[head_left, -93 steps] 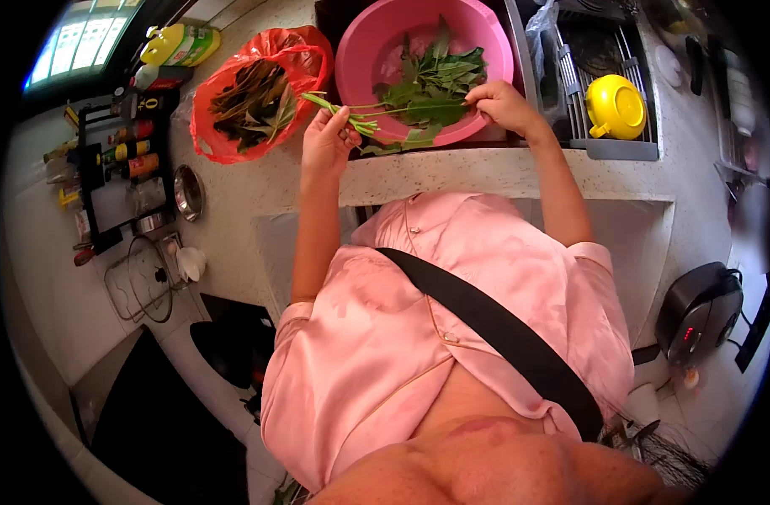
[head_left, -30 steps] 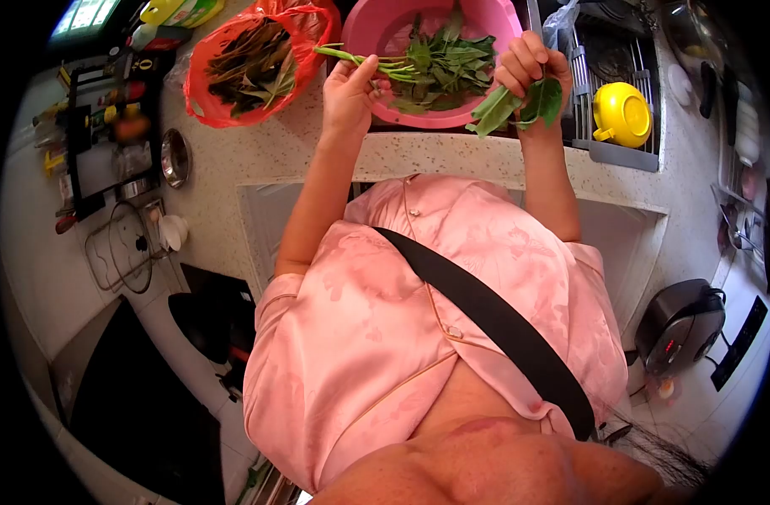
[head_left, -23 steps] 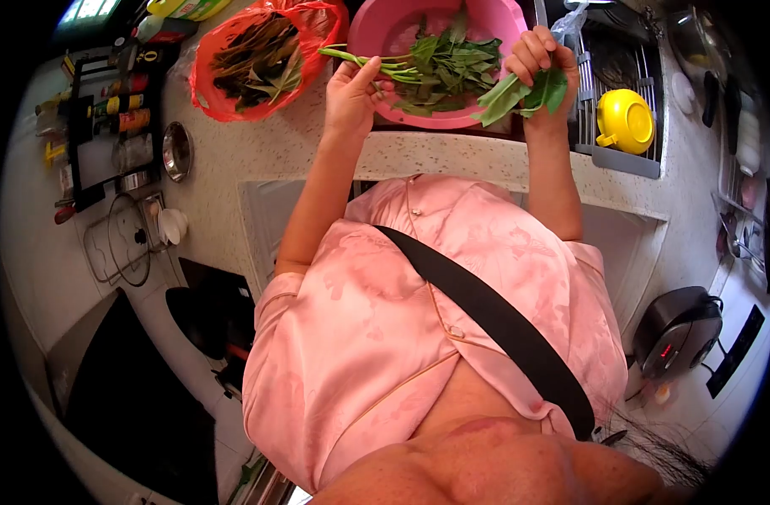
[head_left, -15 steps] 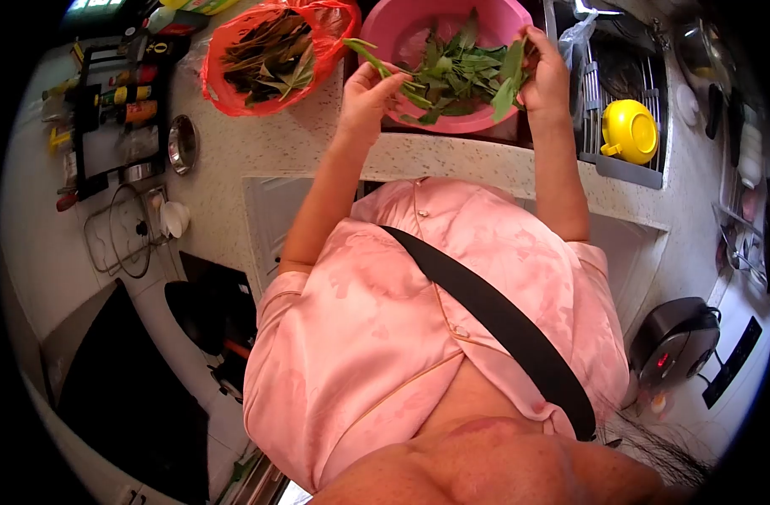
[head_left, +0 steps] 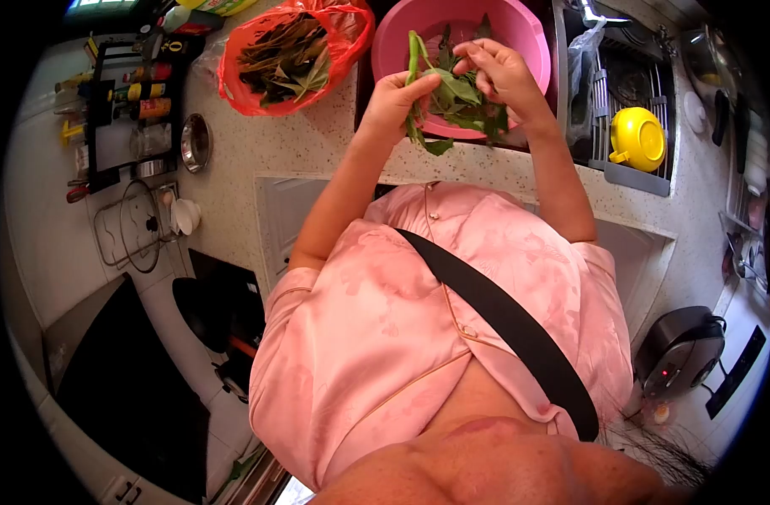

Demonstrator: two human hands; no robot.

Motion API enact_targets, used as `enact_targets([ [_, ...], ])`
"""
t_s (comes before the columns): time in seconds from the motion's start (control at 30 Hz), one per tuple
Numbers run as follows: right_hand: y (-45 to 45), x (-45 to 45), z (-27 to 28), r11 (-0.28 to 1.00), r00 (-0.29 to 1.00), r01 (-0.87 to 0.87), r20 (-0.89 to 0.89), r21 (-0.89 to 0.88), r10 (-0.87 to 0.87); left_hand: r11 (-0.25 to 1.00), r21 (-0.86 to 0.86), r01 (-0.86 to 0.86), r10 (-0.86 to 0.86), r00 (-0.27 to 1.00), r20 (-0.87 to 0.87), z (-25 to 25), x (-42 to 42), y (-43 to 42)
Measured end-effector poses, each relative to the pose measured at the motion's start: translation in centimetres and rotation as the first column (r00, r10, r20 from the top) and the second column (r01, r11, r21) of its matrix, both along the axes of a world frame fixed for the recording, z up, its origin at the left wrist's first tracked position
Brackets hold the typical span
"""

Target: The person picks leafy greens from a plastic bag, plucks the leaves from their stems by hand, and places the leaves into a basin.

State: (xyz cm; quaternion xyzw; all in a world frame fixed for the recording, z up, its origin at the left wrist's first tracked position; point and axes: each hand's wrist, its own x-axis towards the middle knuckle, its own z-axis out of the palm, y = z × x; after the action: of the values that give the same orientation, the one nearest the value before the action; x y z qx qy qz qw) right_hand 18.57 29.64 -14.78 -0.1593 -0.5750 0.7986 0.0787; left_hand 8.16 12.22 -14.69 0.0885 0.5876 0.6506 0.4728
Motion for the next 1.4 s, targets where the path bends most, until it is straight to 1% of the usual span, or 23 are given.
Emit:
enact_targets([
  [0.03,0.2,0.4,-0.6,1.000,1.000,-0.002,-0.001,0.001,0.002,0.999,0.027,-0.044,0.041,0.992,0.118,0.3,-0.2,-0.2],
  [0.07,0.2,0.9,-1.2,0.992,0.995,-0.100,0.013,-0.079,0.101,0.995,-0.010,-0.097,0.098,0.988,0.120,0.7,-0.1,-0.1],
  [0.1,0.0,1.3,-1.5,0.968,0.980,-0.193,0.019,-0.159,0.198,0.995,-0.010,-0.098,0.099,0.988,0.120,0.6,-0.2,-0.1],
  [0.13,-0.2,1.7,-1.4,0.949,0.973,-0.223,0.006,-0.224,0.230,0.989,0.007,-0.146,0.144,0.981,0.132,0.4,-0.3,-0.1],
  [0.17,-0.3,1.9,-1.5,0.949,0.973,-0.222,0.007,-0.223,0.229,0.981,0.024,-0.194,0.188,0.971,0.145,0.2,-0.5,-0.1],
  [0.23,-0.6,2.2,-1.9,0.953,0.962,-0.264,0.031,-0.147,0.271,0.983,0.028,-0.180,0.174,0.973,0.150,-0.5,-0.6,-0.2],
  [0.4,-0.8,2.2,-1.8,0.967,0.968,-0.239,0.057,-0.090,0.244,0.978,0.033,-0.204,0.198,0.971,0.132,-0.7,-0.1,-0.3],
  [0.47,-1.1,1.8,-3.1,0.990,0.994,-0.092,0.074,0.107,0.084,0.974,0.039,-0.221,0.217,0.971,0.099,-1.0,0.1,-0.4],
  [0.5,-1.2,1.4,-3.3,0.990,0.994,-0.094,0.073,0.108,0.087,0.970,0.044,-0.240,0.237,0.969,0.066,-1.1,0.1,-0.4],
  [0.57,-1.6,0.5,-3.4,0.973,0.990,0.139,0.004,0.185,-0.142,0.968,0.060,-0.243,0.240,0.969,0.058,-1.4,0.4,-0.5],
  [0.73,-2.3,-0.8,-3.3,0.959,0.973,0.229,-0.032,0.167,-0.227,0.943,0.138,-0.304,0.303,0.953,0.034,-1.9,0.3,-0.5],
  [0.8,-1.7,-1.2,-4.3,0.895,0.934,0.355,-0.056,0.271,-0.353,0.883,0.155,-0.443,0.444,0.895,0.031,-1.7,0.0,-0.6],
  [0.83,-0.8,-1.1,-4.6,0.895,0.934,0.354,-0.054,0.273,-0.353,0.883,0.155,-0.444,0.444,0.895,0.034,-1.6,-0.3,-1.0],
  [0.9,2.3,0.4,-4.9,0.752,0.817,0.566,-0.106,0.339,-0.567,0.888,0.191,-0.418,0.418,0.907,0.046,-1.5,-1.2,-1.9],
  [0.97,6.1,3.0,-5.1,0.530,0.754,0.569,-0.142,0.628,-0.641,0.919,0.155,-0.364,0.367,0.930,0.005,-0.9,-1.1,-2.1],
  [1.03,9.8,5.4,-6.8,0.235,0.638,0.592,-0.270,0.771,-0.721,0.935,0.151,-0.322,0.327,0.945,-0.011,-1.3,-0.9,-2.1],
  [1.1,13.6,7.5,-10.4,0.348,0.563,0.637,-0.106,0.688,-0.820,0.946,0.123,-0.299,0.303,0.953,-0.019,-2.1,-0.7,-1.4],
  [1.17,14.7,9.1,-11.7,0.418,0.523,0.583,0.073,0.696,-0.849,0.956,0.088,-0.281,0.284,0.958,-0.032,-2.3,-0.4,-0.8],
  [1.2,15.3,9.9,-12.5,0.437,0.548,0.463,0.139,0.771,-0.825,0.966,0.068,-0.251,0.256,0.964,-0.075,-2.2,-0.2,-0.3],
  [1.27,15.6,11.0,-14.1,0.431,0.523,0.488,0.142,0.759,-0.841,0.983,0.018,-0.183,0.184,0.967,-0.176,-2.6,-0.2,0.6],
  [1.3,15.4,10.8,-14.1,0.428,0.501,0.511,0.147,0.745,-0.853,0.982,0.015,-0.188,0.188,0.965,-0.184,-3.0,-0.6,0.9],
  [1.37,15.2,11.0,-13.8,0.338,0.513,0.471,0.058,0.815,-0.856,0.987,-0.159,-0.018,-0.029,0.956,-0.291,-3.8,-1.6,1.0],
  [1.4,14.8,10.7,-13.4,0.307,0.501,0.464,0.039,0.831,-0.865,0.983,-0.183,-0.017,-0.050,0.934,-0.354,-3.6,-1.6,1.5],
])
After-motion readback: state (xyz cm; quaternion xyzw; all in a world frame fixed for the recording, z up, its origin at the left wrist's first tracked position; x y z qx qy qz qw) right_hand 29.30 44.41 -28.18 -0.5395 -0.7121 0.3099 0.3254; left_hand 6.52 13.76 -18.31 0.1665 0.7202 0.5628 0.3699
